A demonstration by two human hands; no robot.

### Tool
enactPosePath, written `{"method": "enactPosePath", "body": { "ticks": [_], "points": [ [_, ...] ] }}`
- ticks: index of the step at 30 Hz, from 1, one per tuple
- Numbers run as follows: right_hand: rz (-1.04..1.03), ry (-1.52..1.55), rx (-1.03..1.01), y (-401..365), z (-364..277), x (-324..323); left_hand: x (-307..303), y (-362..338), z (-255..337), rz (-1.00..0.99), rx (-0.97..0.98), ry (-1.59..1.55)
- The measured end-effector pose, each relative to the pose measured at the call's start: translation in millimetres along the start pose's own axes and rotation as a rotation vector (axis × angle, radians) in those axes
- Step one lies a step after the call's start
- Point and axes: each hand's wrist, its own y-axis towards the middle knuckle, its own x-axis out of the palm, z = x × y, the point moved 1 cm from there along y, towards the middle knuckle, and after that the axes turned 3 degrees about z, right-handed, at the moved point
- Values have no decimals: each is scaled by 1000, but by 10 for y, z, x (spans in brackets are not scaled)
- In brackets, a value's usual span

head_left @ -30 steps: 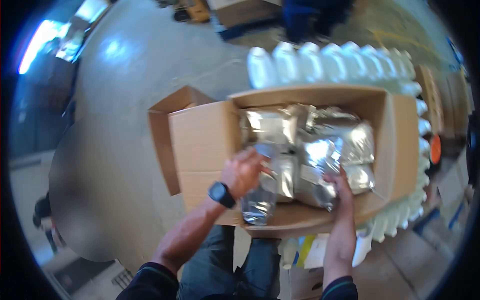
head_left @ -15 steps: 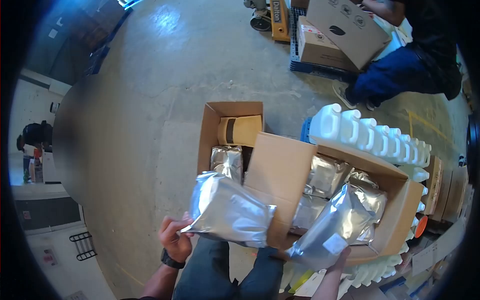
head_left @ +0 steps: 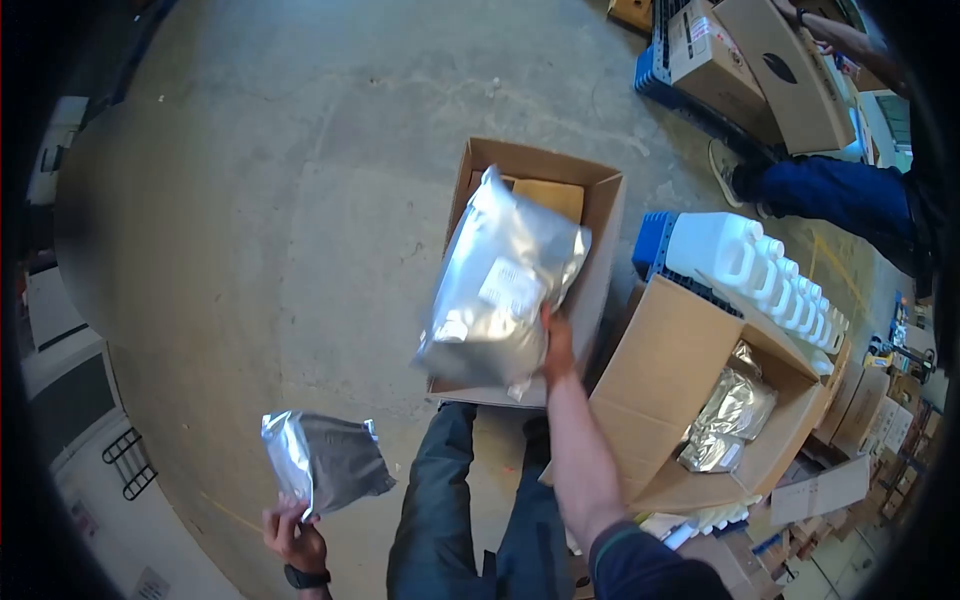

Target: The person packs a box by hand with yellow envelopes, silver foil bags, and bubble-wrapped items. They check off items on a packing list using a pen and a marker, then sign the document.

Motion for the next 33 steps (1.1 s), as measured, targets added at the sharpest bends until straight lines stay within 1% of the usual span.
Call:
{"method": "enactPosePath", "body": {
  "ticks": [2,4,5,6,7,8,9,10,12,14,16,18,20,22,23,24,25,26,28,29,30,31,32,33],
  "points": [
    [-90,73,41,500,-228,100,13,-174,-182,6,-169,-19],
    [-221,243,196,1276,-42,-189,130,-371,-353,32,-161,13],
    [-172,156,226,1370,-160,-98,226,-303,-250,73,-201,-69],
    [-136,15,249,1473,-271,9,268,-290,-266,35,-223,-65],
    [77,-215,98,1493,-341,314,321,-292,-249,0,-288,-131],
    [165,-702,-137,1708,-237,306,368,-311,-242,-17,-352,-201],
    [353,-1173,-241,1659,-319,524,450,-319,-220,-50,-366,-213],
    [293,-1284,-143,1538,-453,695,502,-291,-167,-52,-374,-220],
    [203,-1155,-154,1487,-293,781,594,-142,-19,-74,-269,-260],
    [291,-1242,-436,1189,-13,810,635,56,142,-49,-214,-300],
    [219,-1200,-614,787,153,764,641,292,284,-32,-122,-361],
    [15,-968,-373,384,358,565,672,628,459,-31,-57,-382],
    [-207,-357,249,-247,52,598,762,1051,733,-75,138,-537],
    [-287,-216,195,-606,160,376,1009,1397,943,-146,318,-650],
    [-257,-195,192,-666,303,233,1214,1573,1067,-154,394,-714],
    [-1,73,188,-680,552,36,1473,1742,1201,-167,471,-782],
    [253,343,179,-725,738,-90,1756,1901,1365,-227,543,-787],
    [283,370,175,-704,701,-79,2055,2039,1554,-285,615,-789],
    [819,372,337,-584,466,-27,2654,2234,1997,-436,577,-844],
    [834,395,339,-541,712,-109,2973,2255,2118,-560,569,-757],
    [890,56,114,-432,1085,-246,3283,2190,2193,-676,559,-666],
    [928,-289,-108,-383,1307,-276,3614,2032,2164,-694,576,-665],
    [873,-435,-80,-473,1191,-106,3976,1869,2095,-660,598,-611],
    [819,-584,-53,-609,1105,118,4180,1769,2109,-625,619,-565]
  ]
}}
